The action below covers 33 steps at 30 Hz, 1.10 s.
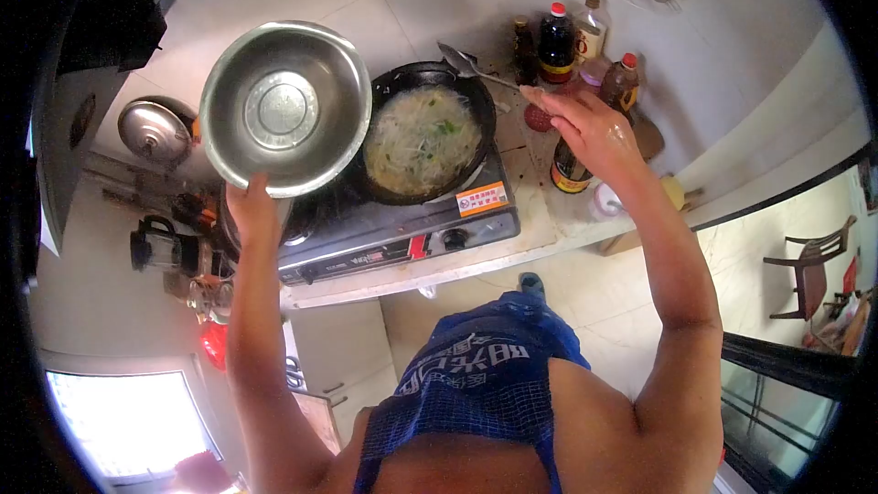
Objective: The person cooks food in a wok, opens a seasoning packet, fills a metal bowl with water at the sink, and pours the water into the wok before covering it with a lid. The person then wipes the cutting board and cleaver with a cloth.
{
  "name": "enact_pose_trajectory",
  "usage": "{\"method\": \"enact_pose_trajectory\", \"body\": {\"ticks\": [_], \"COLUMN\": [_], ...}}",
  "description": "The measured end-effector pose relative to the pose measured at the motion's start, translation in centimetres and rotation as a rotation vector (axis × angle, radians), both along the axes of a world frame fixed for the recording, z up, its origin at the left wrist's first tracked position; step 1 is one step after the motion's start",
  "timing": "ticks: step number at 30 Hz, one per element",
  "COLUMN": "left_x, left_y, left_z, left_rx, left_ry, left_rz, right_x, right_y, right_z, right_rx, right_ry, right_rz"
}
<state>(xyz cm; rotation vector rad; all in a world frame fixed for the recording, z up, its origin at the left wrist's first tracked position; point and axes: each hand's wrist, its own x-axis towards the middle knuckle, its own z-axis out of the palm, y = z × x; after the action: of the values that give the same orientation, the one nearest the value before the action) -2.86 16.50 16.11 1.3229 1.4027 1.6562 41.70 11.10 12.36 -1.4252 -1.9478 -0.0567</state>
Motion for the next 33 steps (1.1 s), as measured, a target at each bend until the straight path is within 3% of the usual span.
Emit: {"method": "enact_pose_trajectory", "body": {"ticks": [1,3,8,10,13,23,27,33], "left_x": [0.5,1.7,-2.1,-2.9,-1.3,-3.5,-3.6,-3.7], "left_y": [-1.0,-3.5,-7.7,-9.7,-13.3,-24.3,-26.6,-28.8], "left_z": [0.5,1.7,-1.8,-2.7,-1.9,-6.9,-8.1,-9.6], "left_rx": [-0.002,-0.165,-0.258,-0.205,-0.191,-0.29,-0.306,-0.275], "left_ry": [-0.005,-0.371,-0.578,-0.757,-0.808,-0.949,-0.998,-1.037], "left_rz": [0.004,0.032,0.134,-0.003,0.101,0.312,0.442,0.482], "right_x": [0.1,0.2,-0.6,-0.8,-1.2,-4.3,-7.3,-9.9], "right_y": [-0.2,-0.8,-1.7,-1.6,-0.7,7.8,10.1,6.5], "right_z": [-0.2,-0.4,0.9,1.2,1.3,1.2,0.6,5.2], "right_rx": [-0.002,-0.066,-0.093,-0.082,-0.043,-0.175,-0.09,-0.292], "right_ry": [-0.005,-0.089,-0.021,-0.017,-0.007,0.086,0.005,-0.252], "right_rz": [0.004,0.028,0.042,0.032,0.059,0.158,0.349,0.513]}}
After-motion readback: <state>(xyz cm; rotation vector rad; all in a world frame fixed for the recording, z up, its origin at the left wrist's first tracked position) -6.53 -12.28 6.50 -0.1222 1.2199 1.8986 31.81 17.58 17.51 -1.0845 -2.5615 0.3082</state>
